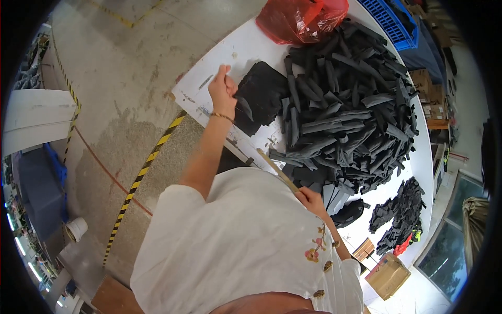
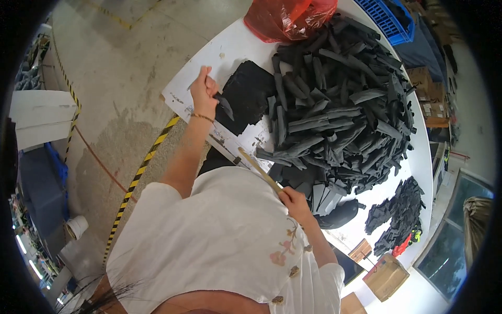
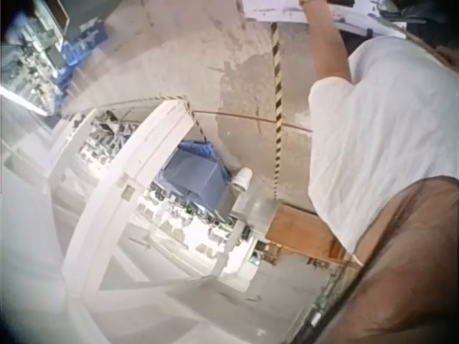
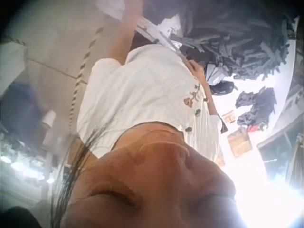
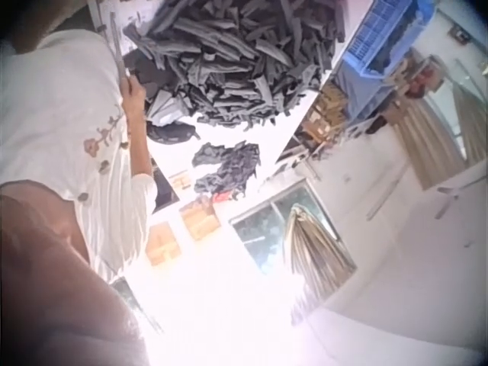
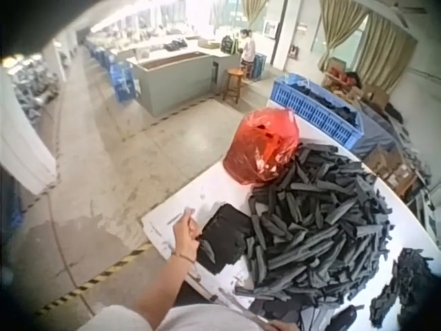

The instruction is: Inserting foam padding strips into black fabric pouches using a wooden stick for positioning.

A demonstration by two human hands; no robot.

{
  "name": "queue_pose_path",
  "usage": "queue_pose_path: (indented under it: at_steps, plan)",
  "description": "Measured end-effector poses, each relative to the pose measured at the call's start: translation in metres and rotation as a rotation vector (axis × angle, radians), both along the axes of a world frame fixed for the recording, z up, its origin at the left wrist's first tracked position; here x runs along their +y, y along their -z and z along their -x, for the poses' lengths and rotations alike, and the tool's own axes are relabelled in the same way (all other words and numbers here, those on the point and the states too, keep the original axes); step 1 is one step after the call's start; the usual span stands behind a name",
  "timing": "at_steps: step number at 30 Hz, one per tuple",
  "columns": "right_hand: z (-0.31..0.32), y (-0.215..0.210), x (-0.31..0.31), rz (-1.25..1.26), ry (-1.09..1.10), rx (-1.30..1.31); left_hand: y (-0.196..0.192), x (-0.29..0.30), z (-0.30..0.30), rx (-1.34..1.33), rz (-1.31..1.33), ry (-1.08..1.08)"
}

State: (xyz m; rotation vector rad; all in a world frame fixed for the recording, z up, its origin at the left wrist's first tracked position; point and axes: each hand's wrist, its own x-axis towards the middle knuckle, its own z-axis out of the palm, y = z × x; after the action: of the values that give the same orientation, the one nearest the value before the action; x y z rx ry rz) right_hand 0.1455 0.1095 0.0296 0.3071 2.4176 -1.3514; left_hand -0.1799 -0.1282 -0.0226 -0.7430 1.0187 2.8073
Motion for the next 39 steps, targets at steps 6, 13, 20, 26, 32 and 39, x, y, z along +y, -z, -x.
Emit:
queue_pose_path:
  at_steps: [6, 13, 20, 26, 32, 39]
  plan:
    - [0.108, -0.01, -0.042, 0.031, 0.357, 0.392, 0.012, 0.067, -0.025, -0.225, -0.112, 0.059]
    - [0.157, 0.008, -0.028, 0.08, 0.414, 0.431, -0.008, 0.078, -0.061, -0.002, 0.175, 0.609]
    - [0.173, -0.027, -0.003, -0.328, 0.3, 0.645, -0.024, 0.098, -0.103, 0.55, 0.458, 1.296]
    - [0.198, -0.088, 0.044, -0.605, 0.616, 1.081, -0.079, 0.109, -0.139, 0.587, 0.331, 1.247]
    - [0.214, -0.183, 0.208, -0.756, 0.946, 1.005, 0.055, 0.043, -0.142, 0.606, 0.94, 1.077]
    - [0.154, -0.069, 0.148, -0.844, 0.549, 0.556, 0.128, -0.01, -0.086, 0.897, 1.642, 0.714]
